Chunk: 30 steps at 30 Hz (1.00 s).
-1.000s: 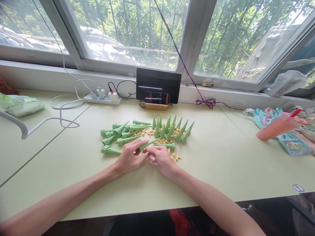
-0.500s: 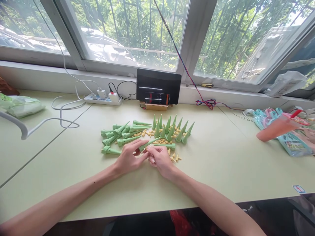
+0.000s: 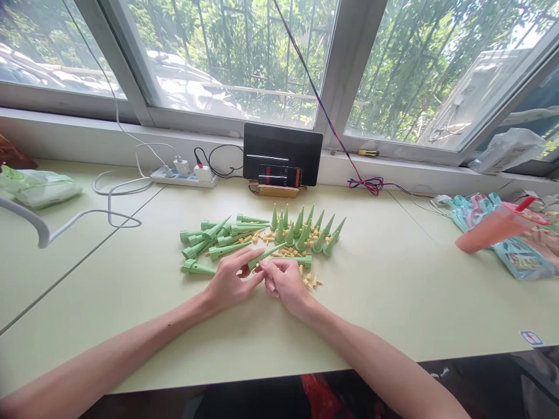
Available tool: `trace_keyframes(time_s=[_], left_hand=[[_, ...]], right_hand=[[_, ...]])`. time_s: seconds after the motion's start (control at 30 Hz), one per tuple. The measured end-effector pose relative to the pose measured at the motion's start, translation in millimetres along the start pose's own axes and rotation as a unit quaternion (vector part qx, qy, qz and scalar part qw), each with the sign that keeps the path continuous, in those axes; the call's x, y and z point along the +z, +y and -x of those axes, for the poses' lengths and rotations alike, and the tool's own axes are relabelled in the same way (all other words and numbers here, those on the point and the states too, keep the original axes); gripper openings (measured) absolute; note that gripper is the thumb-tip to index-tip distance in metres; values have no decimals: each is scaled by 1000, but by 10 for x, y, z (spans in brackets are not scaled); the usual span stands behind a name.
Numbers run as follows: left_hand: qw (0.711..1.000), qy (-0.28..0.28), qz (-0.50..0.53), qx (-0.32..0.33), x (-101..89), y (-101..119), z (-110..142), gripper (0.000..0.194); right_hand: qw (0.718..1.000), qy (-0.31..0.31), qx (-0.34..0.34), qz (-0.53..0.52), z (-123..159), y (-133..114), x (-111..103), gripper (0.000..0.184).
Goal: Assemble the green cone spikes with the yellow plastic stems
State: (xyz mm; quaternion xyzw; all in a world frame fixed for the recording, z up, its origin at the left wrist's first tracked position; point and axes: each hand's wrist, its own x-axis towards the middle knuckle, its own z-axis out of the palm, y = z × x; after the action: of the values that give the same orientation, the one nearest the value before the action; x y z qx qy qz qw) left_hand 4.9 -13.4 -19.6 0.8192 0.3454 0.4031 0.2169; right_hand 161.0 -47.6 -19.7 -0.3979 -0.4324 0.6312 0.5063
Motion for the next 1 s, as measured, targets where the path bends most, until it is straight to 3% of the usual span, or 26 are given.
trace_keyframes(time_s=[0.13, 0.23, 0.5, 0.8, 1.0], left_hand=[[1000, 1, 17, -14, 1, -15, 4, 33], [999, 13, 35, -22, -11, -20, -3, 30], [995, -3, 72, -69, -80, 19, -60, 27], [974, -39, 193, -116, -69, -40, -63, 38], [975, -31, 188, -118, -55, -55, -57, 38]], right_hand=[[999, -1, -32, 37, 8, -32, 8, 39], [997, -19, -48, 59, 30, -71, 25, 34], [996, -9, -29, 84, 39, -122, 31, 25], [996, 2, -33, 84, 21, -96, 6, 27], [995, 21, -45, 84, 16, -90, -4, 29]])
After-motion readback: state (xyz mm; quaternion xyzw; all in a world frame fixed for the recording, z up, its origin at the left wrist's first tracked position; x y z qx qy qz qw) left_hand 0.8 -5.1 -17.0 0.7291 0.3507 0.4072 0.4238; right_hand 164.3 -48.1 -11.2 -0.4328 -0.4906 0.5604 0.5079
